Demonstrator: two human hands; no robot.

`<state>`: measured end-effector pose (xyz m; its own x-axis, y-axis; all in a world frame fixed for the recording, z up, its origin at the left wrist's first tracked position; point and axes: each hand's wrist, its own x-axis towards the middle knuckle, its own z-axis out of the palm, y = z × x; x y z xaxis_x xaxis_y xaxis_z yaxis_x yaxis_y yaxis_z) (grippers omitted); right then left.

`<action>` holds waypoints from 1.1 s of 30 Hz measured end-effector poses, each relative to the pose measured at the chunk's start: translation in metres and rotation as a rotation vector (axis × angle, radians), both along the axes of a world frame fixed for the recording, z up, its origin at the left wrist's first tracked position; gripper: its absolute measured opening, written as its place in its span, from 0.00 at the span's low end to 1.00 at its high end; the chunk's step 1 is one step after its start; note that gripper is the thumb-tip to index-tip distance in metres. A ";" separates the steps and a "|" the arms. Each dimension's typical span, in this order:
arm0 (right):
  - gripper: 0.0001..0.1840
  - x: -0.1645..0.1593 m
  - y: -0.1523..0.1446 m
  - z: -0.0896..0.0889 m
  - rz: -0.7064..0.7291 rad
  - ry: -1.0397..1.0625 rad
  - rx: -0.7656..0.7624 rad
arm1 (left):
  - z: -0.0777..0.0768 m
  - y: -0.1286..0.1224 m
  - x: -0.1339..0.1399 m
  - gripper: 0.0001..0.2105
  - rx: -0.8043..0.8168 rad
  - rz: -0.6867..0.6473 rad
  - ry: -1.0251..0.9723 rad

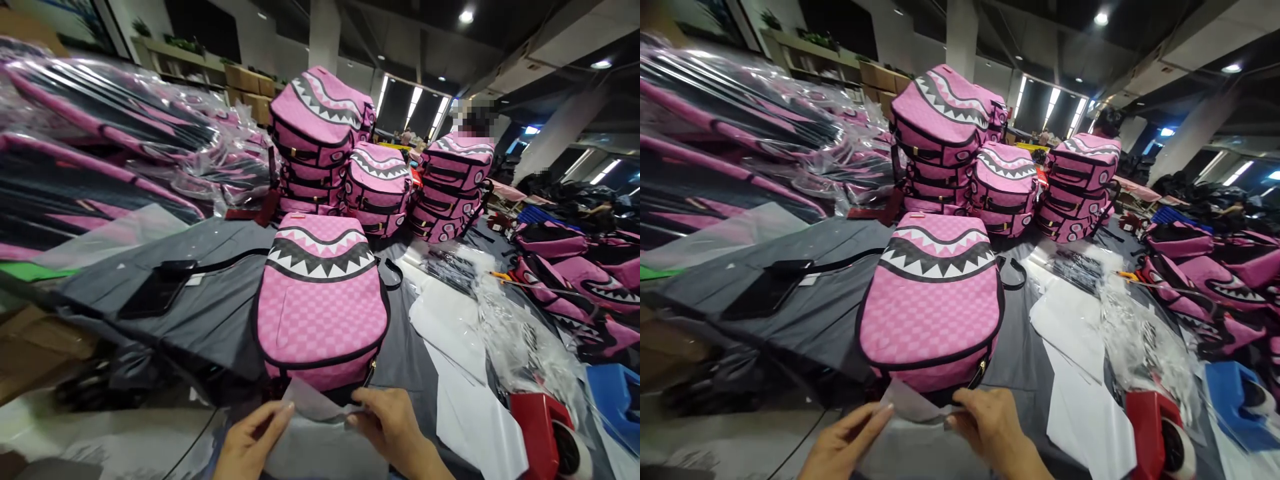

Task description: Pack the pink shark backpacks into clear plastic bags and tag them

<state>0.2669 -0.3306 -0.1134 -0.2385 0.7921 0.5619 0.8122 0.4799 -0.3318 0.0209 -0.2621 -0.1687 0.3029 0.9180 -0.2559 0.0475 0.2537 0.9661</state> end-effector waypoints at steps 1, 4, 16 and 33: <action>0.13 -0.003 0.002 0.003 0.017 -0.053 -0.014 | -0.001 0.007 -0.001 0.27 -0.022 0.026 0.006; 0.17 -0.009 0.008 0.008 0.081 -0.284 -0.026 | -0.007 0.021 -0.001 0.33 0.028 0.115 0.058; 0.16 -0.014 0.008 -0.006 0.039 -0.403 -0.019 | -0.002 -0.008 -0.002 0.10 1.425 0.276 0.442; 0.31 0.043 -0.015 -0.017 -0.298 0.925 -0.630 | -0.033 0.027 0.006 0.14 1.459 -0.186 0.162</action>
<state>0.3096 -0.3458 -0.1301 0.3011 0.9494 -0.0897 0.1876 -0.1512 -0.9705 0.0269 -0.2348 -0.2014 0.5012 0.3397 0.7959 0.0996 -0.9363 0.3369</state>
